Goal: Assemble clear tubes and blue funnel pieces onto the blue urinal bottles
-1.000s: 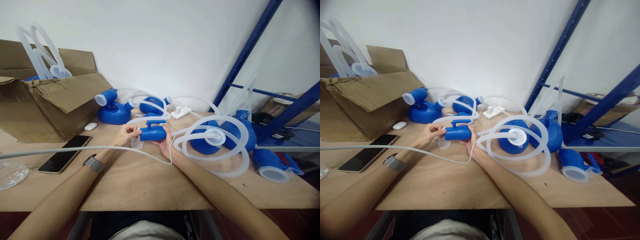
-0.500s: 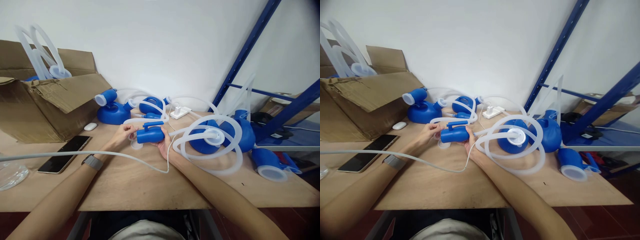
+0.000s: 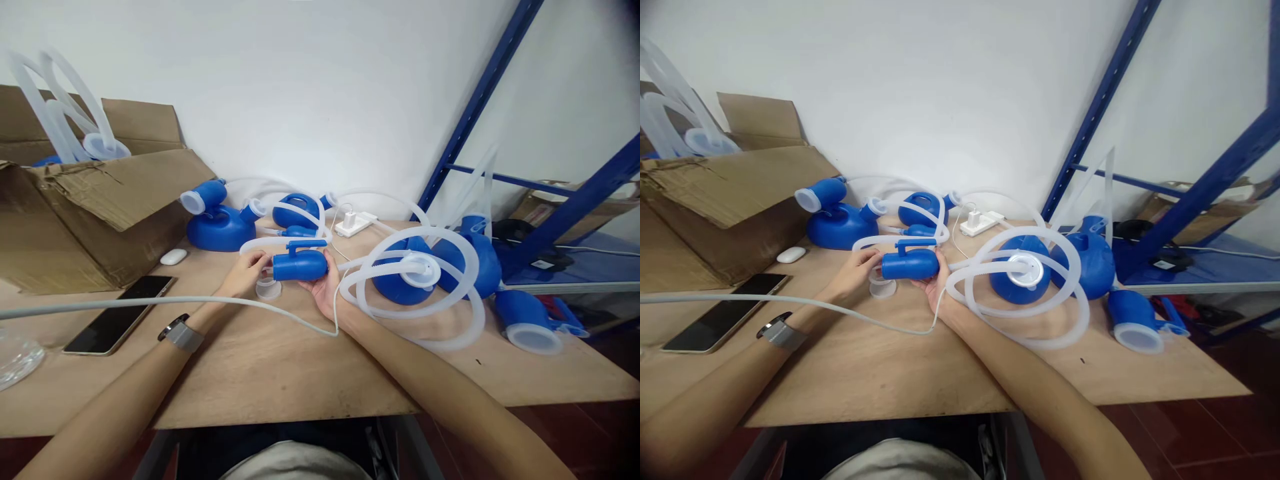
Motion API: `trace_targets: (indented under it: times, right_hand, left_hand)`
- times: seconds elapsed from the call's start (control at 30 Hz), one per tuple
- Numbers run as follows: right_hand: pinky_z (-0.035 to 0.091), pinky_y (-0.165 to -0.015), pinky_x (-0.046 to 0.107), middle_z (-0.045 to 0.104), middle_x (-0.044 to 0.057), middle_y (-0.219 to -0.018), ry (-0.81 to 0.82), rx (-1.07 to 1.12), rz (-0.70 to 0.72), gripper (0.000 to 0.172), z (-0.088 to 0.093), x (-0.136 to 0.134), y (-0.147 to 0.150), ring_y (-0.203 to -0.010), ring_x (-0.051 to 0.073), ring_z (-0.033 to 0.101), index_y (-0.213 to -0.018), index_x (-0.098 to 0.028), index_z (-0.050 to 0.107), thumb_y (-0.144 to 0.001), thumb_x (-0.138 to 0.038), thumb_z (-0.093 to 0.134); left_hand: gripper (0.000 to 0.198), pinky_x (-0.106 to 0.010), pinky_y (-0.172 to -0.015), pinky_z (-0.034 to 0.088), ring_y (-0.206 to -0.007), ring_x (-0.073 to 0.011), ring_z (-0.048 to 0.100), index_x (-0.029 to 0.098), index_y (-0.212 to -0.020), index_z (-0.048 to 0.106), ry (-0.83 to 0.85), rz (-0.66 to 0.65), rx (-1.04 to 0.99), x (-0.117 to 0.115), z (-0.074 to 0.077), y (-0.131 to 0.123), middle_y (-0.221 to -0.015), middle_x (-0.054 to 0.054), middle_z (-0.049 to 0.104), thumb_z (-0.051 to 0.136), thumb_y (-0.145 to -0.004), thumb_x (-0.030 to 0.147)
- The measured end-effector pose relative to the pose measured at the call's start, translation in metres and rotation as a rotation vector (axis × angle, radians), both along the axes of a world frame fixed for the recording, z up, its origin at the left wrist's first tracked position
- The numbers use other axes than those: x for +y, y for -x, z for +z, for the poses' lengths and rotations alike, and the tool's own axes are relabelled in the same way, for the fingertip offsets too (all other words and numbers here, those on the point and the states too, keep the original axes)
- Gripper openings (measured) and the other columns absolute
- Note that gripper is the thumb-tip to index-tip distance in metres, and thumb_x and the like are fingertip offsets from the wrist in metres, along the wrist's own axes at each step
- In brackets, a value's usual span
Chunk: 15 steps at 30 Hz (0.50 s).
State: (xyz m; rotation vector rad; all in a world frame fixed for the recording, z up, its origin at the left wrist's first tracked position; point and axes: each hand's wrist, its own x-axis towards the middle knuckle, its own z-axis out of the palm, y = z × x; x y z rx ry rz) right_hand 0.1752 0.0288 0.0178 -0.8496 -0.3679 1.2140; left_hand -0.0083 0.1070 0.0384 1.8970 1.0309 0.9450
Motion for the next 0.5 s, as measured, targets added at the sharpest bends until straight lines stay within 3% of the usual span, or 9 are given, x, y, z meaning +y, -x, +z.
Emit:
trace_targets:
  times: [0.13, 0.33, 0.43, 0.5]
  right_hand:
    - [0.065, -0.066, 0.031, 0.077, 0.004, -0.112, 0.015, 0.026, -0.015, 0.039, -0.002, 0.003, 0.0, -0.091, 0.02, 0.073, -0.122, -0.025, 0.067, -0.097, -0.055, 0.06]
    - [0.066, -0.084, 0.038, 0.077, 0.002, -0.118, -0.001, 0.053, -0.022, 0.037, -0.001, 0.002, -0.001, -0.099, 0.019, 0.074, -0.125, -0.028, 0.067, -0.103, -0.053, 0.052]
    - [0.066, -0.085, 0.038, 0.077, 0.002, -0.119, -0.005, 0.052, -0.025, 0.037, -0.001, 0.002, 0.0, -0.099, 0.019, 0.074, -0.127, -0.029, 0.066, -0.104, -0.053, 0.049]
    - [0.066, -0.082, 0.035, 0.076, 0.002, -0.12, -0.007, 0.047, -0.028, 0.037, -0.002, 0.003, -0.001, -0.099, 0.018, 0.074, -0.127, -0.029, 0.066, -0.104, -0.054, 0.05]
  left_hand:
    - [0.045, -0.032, -0.063, 0.047, -0.073, -0.0236, 0.06, 0.02, -0.067, 0.064, -0.08, 0.089, 0.049, 0.0, 0.002, 0.003, -0.074, -0.007, 0.068, 0.051, -0.088, 0.058]
    - [0.047, -0.035, -0.069, 0.044, -0.07, -0.023, 0.057, 0.021, -0.058, 0.058, -0.152, 0.089, 0.107, -0.004, 0.001, 0.003, -0.065, -0.005, 0.064, 0.047, -0.092, 0.052]
    - [0.045, -0.034, -0.07, 0.046, -0.075, -0.0228, 0.058, 0.021, -0.065, 0.06, -0.188, 0.038, 0.087, -0.008, 0.005, 0.004, -0.072, -0.005, 0.065, 0.047, -0.093, 0.053]
    - [0.043, -0.033, -0.07, 0.048, -0.08, -0.0228, 0.061, 0.02, -0.08, 0.065, -0.197, -0.004, 0.062, -0.012, 0.007, 0.004, -0.083, -0.006, 0.068, 0.048, -0.093, 0.057]
